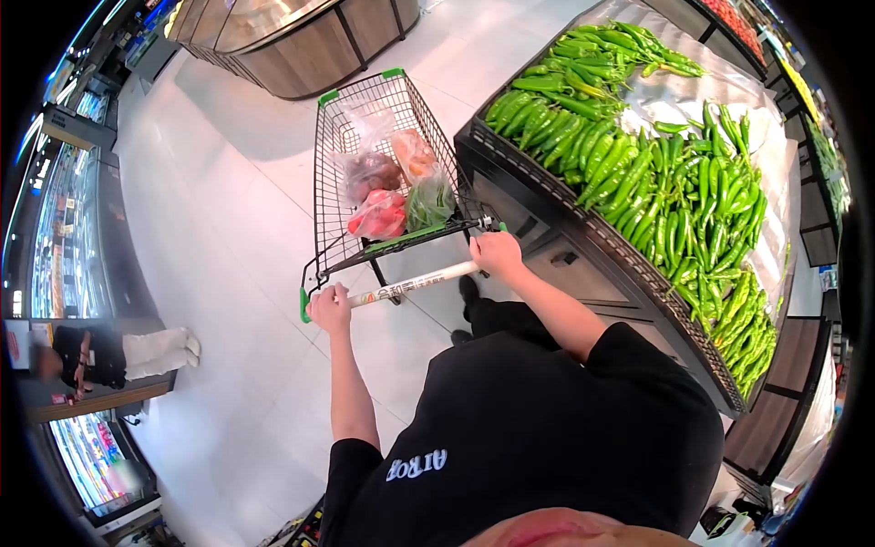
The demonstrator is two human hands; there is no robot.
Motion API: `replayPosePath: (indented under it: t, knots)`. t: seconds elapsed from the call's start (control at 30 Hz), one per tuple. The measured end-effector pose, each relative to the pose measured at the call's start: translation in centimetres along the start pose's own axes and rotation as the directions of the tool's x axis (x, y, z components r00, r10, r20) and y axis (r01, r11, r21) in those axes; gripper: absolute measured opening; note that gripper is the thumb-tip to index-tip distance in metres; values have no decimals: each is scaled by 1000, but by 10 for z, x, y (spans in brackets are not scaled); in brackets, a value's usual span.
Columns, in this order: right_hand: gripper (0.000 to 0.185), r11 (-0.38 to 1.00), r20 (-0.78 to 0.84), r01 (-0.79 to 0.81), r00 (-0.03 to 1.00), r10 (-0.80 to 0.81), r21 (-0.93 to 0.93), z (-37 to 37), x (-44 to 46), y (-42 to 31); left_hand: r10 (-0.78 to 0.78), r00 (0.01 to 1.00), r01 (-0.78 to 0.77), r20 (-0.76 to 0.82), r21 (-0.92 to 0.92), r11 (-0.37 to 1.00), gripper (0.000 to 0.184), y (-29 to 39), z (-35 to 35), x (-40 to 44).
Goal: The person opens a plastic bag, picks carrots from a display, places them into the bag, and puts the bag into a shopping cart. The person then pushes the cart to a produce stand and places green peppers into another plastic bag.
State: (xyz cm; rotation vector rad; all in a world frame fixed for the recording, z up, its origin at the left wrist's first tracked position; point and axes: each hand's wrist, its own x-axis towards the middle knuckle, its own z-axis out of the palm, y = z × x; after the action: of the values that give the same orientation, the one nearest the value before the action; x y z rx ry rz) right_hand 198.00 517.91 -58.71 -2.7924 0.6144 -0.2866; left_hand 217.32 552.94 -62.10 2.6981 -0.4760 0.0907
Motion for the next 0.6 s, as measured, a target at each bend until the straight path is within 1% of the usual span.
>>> replayPosePath:
  t: [0.07,0.1,0.13,0.2,0.23,0.3,0.33,0.37,0.43,0.47,0.53,0.57,0.6]
  knots:
    - [37,1000,3,-13,1000,13,-3,14,27,-4,-131,987,139,90,-87,987,39,2,5,45]
    - [38,1000,6,-17,1000,17,-1,22,38,-4,-197,970,216,139,-137,967,49,-5,17,66]
    - [39,1000,13,-7,1000,8,-7,28,50,-5,-271,947,295,176,-132,946,51,-4,20,88]
    - [42,1000,31,27,999,-27,-13,37,71,-7,-345,923,371,169,-152,916,51,-14,35,115]
    - [44,999,115,6,993,-1,-40,42,83,-6,-309,940,324,142,-96,941,50,-15,43,129]
    - [45,999,166,-4,986,11,-38,47,110,-7,-242,963,244,116,-3,970,45,-15,53,159]
    - [45,999,198,-13,980,21,-39,51,122,-8,-238,963,241,125,-14,970,44,-15,57,172]
    - [47,997,317,-47,946,63,-57,55,135,-6,-232,963,237,138,-24,971,43,-16,61,183]
    - [48,998,476,-63,877,59,-6,69,161,-1,-228,961,234,156,-27,972,43,-14,69,206]
    - [49,996,553,-83,831,62,14,75,172,3,-232,963,234,139,0,972,43,-12,74,221]
    - [52,997,707,-36,707,-19,62,94,199,11,-248,962,243,114,54,968,43,-13,87,245]
    - [54,996,769,-13,636,-57,85,100,211,15,-240,965,236,110,44,971,43,-14,93,259]
    - [54,996,786,-22,615,-57,90,97,222,13,-240,964,235,114,59,970,43,-15,96,275]
